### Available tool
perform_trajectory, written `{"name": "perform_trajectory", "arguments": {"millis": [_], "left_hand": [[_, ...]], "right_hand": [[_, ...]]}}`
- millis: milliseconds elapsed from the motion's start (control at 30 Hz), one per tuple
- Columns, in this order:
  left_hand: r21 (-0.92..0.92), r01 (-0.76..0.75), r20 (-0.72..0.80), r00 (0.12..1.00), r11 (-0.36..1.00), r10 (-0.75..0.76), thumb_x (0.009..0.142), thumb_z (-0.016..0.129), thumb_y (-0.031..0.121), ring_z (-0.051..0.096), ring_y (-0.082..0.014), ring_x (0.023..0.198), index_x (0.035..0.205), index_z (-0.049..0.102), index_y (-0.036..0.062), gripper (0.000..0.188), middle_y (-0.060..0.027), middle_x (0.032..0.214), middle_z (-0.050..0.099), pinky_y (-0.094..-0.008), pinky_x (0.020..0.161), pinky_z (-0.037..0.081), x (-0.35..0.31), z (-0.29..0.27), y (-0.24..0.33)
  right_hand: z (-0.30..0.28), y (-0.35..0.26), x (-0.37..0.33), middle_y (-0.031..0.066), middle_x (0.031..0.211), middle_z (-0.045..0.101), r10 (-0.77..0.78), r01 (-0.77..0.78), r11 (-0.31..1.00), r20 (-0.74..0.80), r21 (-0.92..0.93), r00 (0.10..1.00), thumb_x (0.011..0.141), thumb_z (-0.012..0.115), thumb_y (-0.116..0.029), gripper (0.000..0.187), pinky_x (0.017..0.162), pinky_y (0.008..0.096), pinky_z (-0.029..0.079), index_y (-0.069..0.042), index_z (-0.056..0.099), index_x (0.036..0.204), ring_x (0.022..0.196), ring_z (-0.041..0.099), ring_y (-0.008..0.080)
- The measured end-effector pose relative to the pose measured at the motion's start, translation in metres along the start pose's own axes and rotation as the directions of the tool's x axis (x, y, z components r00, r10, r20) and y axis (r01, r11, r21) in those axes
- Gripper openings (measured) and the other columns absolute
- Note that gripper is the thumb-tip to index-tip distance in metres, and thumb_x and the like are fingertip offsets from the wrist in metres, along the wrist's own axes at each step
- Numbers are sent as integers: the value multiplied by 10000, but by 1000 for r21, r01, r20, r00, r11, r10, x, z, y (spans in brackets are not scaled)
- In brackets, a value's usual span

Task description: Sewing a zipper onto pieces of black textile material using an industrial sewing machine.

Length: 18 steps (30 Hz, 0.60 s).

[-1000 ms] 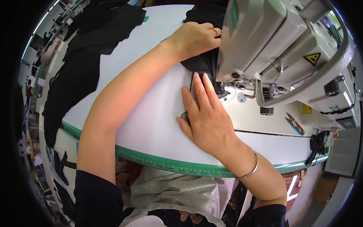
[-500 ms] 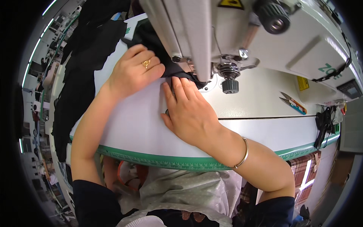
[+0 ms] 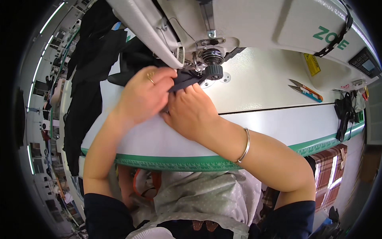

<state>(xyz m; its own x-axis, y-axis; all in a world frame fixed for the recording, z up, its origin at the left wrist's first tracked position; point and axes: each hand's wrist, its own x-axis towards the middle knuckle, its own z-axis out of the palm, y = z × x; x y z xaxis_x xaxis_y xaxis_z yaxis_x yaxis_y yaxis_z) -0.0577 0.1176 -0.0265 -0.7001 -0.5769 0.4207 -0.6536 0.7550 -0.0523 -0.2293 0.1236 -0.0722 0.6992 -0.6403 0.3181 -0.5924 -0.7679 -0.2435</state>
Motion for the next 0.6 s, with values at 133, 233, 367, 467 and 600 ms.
{"name": "perform_trajectory", "arguments": {"millis": [133, 233, 367, 467, 600], "left_hand": [[-225, 452, -3, 886, 863, -464, 794, 559, -62, 604, -355, 1044, 1057, 550, -31, 266, -182, 1229, 581, -408, 873, 509, -12, 22, 29], [-264, 490, 25, 865, 831, -502, 813, 515, -112, 585, -381, 1094, 1213, 560, 31, 427, -162, 1295, 572, -425, 928, 495, -18, 32, 17], [-212, 462, 103, 887, 861, -450, 808, 539, -115, 579, -360, 1141, 1275, 628, 168, 553, -117, 1348, 570, -409, 983, 490, -20, 29, -1], [-301, 464, 160, 886, 833, -436, 813, 562, -112, 572, -346, 1175, 1287, 652, 212, 581, -93, 1354, 572, -398, 995, 491, -12, 26, -8], [-385, 448, 157, 893, 807, -421, 815, 585, -97, 573, -316, 1166, 1213, 706, 202, 513, -78, 1285, 592, -391, 963, 501, -9, 29, -10]], "right_hand": [[6, 2, 2, 176, 1094, 615, -20, 17, 1000, 149, 19, 989, 903, 632, -372, 413, 970, 413, 424, 27, 647, 1011, 1049, 554, 309], [4, 2, -9, 117, 1024, 659, -114, 129, 989, -185, 69, 976, 833, 705, -239, 274, 939, 408, 468, -15, 665, 986, 981, 598, 301], [-31, 29, -30, 57, 945, 646, -280, 304, 945, -187, 117, 942, 802, 669, -126, 182, 745, 330, 544, -31, 697, 955, 844, 647, 227], [-50, 65, -36, 42, 822, 617, -260, 270, 963, -205, 19, 943, 801, 714, -131, 232, 718, 348, 547, -52, 709, 1019, 794, 643, 232], [-51, 91, -33, 44, 834, 612, -321, 321, 947, -109, -19, 941, 825, 720, -181, 292, 756, 365, 528, -107, 699, 1106, 828, 634, 227]]}}
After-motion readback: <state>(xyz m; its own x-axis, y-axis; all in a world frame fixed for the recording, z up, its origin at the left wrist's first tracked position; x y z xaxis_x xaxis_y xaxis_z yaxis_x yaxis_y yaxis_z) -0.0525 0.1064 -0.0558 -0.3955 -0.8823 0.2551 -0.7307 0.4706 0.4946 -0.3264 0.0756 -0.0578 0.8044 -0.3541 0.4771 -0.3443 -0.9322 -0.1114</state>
